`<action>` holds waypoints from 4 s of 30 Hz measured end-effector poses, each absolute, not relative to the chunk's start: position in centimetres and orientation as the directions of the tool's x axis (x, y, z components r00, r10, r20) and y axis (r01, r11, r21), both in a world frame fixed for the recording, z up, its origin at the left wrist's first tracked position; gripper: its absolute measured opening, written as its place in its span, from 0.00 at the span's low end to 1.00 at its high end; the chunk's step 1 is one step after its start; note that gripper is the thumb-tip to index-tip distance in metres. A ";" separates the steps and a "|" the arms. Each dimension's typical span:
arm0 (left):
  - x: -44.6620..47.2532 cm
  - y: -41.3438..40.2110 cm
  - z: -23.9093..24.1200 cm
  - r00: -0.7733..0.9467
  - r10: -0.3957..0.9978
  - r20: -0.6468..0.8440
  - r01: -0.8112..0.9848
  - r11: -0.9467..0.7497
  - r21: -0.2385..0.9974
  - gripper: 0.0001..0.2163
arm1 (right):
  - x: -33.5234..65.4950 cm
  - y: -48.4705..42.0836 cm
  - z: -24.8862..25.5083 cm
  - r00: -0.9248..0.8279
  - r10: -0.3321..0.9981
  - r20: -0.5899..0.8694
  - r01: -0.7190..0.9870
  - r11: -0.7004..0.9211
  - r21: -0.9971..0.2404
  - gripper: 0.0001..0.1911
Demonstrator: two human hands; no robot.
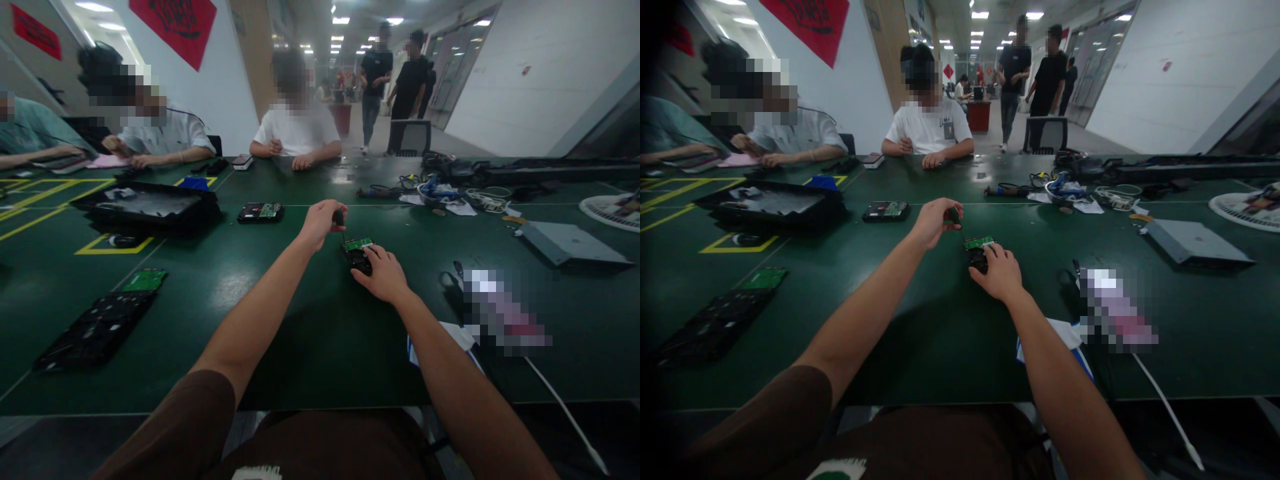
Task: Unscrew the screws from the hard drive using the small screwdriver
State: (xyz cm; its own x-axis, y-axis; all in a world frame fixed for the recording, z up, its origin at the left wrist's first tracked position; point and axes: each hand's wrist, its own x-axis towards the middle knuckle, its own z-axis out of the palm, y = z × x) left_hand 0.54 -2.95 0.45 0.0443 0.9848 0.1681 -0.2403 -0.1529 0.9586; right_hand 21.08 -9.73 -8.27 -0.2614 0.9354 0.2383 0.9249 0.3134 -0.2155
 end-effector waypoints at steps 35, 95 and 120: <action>0.3 -2.8 0.6 0.063 0.994 0.092 -0.362 -0.064 0.930 0.07 | 21.1 -9.7 -8.3 -0.261 0.939 0.222 0.930 0.307 -0.204 0.42; 0.5 -3.1 0.9 -0.002 0.988 0.155 -0.227 -0.152 0.962 0.06 | 21.1 -9.8 -8.3 -0.260 0.934 0.244 0.927 0.313 -0.209 0.41; 1.2 -3.7 1.0 0.135 0.976 0.173 -0.290 -0.128 0.949 0.06 | 21.0 -9.8 -8.3 -0.252 0.936 0.244 0.931 0.304 -0.202 0.40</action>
State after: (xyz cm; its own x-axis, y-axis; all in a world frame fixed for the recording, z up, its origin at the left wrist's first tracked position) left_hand 1.24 -3.75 1.02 0.1354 0.9756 0.1728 -0.2897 -0.1278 0.9486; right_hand 20.97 -9.81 -8.27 -0.2523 0.9363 0.2444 0.9312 0.3036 -0.2016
